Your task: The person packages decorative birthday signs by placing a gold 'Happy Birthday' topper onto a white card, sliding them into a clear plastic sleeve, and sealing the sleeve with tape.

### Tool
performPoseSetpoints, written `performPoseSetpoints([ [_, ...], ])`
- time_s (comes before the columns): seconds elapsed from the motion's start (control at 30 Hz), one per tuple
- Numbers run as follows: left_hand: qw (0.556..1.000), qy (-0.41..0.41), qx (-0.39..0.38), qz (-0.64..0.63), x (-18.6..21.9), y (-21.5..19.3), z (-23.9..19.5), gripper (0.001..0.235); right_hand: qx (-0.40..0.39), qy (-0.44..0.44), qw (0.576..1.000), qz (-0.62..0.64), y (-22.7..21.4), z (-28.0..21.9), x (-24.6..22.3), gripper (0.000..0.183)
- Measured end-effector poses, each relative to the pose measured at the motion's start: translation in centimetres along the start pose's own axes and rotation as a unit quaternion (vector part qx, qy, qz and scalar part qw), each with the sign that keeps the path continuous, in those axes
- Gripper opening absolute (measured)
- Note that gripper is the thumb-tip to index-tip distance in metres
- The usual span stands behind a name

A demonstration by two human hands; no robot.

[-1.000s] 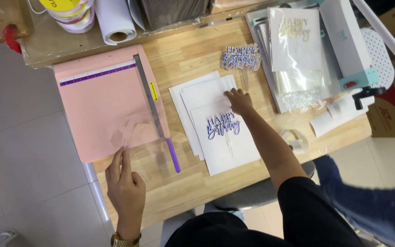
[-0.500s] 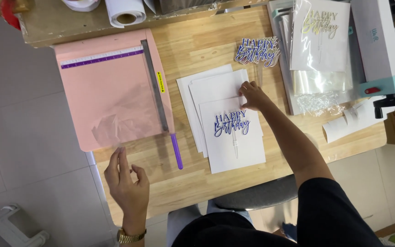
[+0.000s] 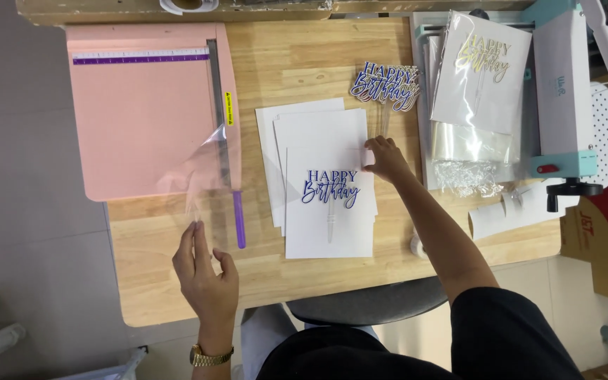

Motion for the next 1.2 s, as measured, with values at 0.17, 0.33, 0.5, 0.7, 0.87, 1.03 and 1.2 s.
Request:
performPoseSetpoints([
  [0.17,0.999,-0.015,0.001,0.029,1.0,-0.1,-2.1,0.048,-0.001,0.033,0.997,0.074,0.1,0.2,1.0,0.063],
  [0.33,0.999,-0.012,-0.002,0.034,1.9,0.6,-2.9,0.051,-0.045,0.039,0.994,0.089,-0.1,0.4,2.6,0.045],
  [0.5,0.998,-0.018,-0.038,0.05,2.7,0.7,-3.0,0.06,-0.035,0.013,0.995,0.091,-0.7,-0.6,2.8,0.064],
  [0.7,0.995,-0.048,-0.054,0.061,2.8,0.0,-3.2,0.058,0.024,0.001,1.0,-0.003,1.3,-1.0,3.0,0.073],
  [0.87,0.994,-0.047,-0.055,0.081,1.5,0.3,-4.7,0.058,-0.03,0.081,0.988,0.126,1.0,-1.0,4.7,0.058],
  [1.03,0.994,-0.014,-0.066,0.081,0.8,0.8,-4.5,0.053,-0.163,0.127,0.911,0.356,-1.9,-0.2,3.0,0.062],
  [1.2,0.995,-0.011,-0.08,0.056,0.5,1.2,-4.9,0.054,-0.195,0.116,0.927,0.298,-2.8,3.8,1.7,0.051],
])
Point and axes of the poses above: each hand's wrist, its own z-axis towards the middle knuckle, its own y-axis out of the palm, x = y × z, the point moved 4 cm from there along z, towards the middle knuckle, and after that the axes turned 5 degrees about x, right-handed, at the moved point
